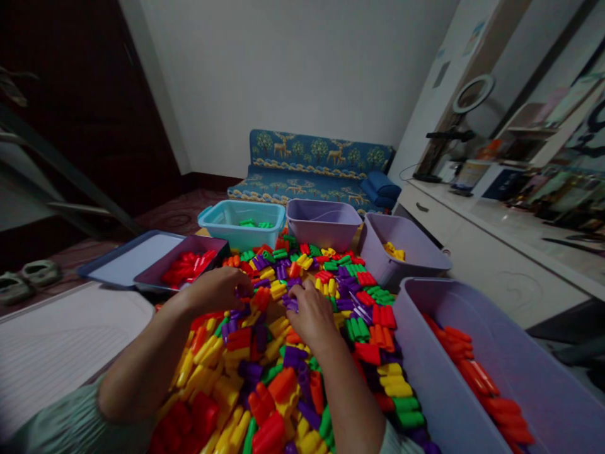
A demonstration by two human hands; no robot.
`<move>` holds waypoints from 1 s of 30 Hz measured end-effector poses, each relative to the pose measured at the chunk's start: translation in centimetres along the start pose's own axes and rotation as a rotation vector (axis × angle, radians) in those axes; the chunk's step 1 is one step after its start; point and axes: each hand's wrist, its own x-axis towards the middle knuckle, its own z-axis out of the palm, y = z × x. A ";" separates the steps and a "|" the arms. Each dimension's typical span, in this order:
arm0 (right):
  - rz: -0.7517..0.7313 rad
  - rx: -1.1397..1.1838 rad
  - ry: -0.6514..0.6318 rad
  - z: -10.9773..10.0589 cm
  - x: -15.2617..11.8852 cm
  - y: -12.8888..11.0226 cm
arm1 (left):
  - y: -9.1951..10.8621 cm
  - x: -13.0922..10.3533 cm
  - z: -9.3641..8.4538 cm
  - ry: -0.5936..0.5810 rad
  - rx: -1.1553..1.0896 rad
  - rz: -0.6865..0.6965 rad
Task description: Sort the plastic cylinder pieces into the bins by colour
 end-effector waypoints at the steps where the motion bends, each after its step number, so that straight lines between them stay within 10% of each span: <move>1: 0.035 -0.032 0.029 -0.1 0.1 0.4 | -0.3 -0.1 -0.2 -0.024 0.039 -0.027; 10: 0.125 -0.058 0.051 -0.5 0.4 2.6 | 1.6 0.2 0.6 -0.120 0.205 -0.096; 17: 0.054 -0.097 0.172 -0.3 0.4 1.9 | 1.8 0.5 1.5 0.009 0.140 -0.091; 30: -0.054 -0.065 0.022 0.5 0.5 1.9 | 1.1 2.6 2.5 0.362 -0.224 -0.187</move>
